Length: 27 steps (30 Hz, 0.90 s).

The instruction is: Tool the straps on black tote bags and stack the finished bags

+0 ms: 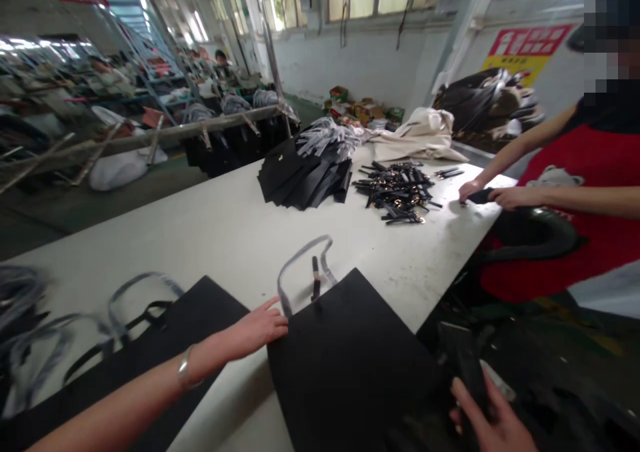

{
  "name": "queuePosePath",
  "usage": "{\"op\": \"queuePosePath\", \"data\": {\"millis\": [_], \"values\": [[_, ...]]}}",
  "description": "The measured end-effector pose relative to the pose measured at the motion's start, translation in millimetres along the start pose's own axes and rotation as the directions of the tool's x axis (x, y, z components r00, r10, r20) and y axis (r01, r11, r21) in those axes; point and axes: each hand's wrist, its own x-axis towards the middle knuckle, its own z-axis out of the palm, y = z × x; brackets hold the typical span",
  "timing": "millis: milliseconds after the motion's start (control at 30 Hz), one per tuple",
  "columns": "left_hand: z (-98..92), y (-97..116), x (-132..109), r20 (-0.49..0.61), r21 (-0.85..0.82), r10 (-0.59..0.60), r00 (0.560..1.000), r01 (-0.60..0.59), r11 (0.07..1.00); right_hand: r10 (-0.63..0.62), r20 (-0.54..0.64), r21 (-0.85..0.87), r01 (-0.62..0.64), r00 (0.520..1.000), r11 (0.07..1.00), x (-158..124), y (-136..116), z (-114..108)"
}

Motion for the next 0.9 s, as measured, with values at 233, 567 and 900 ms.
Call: {"op": "queuePosePath", "data": {"millis": [233, 567, 900], "values": [[99.2, 53, 12, -0.119, -0.364, -0.39, 0.913, 0.325, 0.873, -0.103, 0.371, -0.214, 0.192, 0.923, 0.958, -21, -16, 84], [196.3, 99, 25, -0.372, -0.284, -0.296, 0.88, 0.196, 0.939, -0.109, 0.708, -0.254, 0.395, 0.698, 0.883, -22, -44, 190], [195.6, 98, 27, -0.385, -0.243, -0.274, 0.881, 0.19, 0.951, -0.085, 0.749, -0.313, 0.464, 0.657, 0.828, -19, -83, 212]]}}
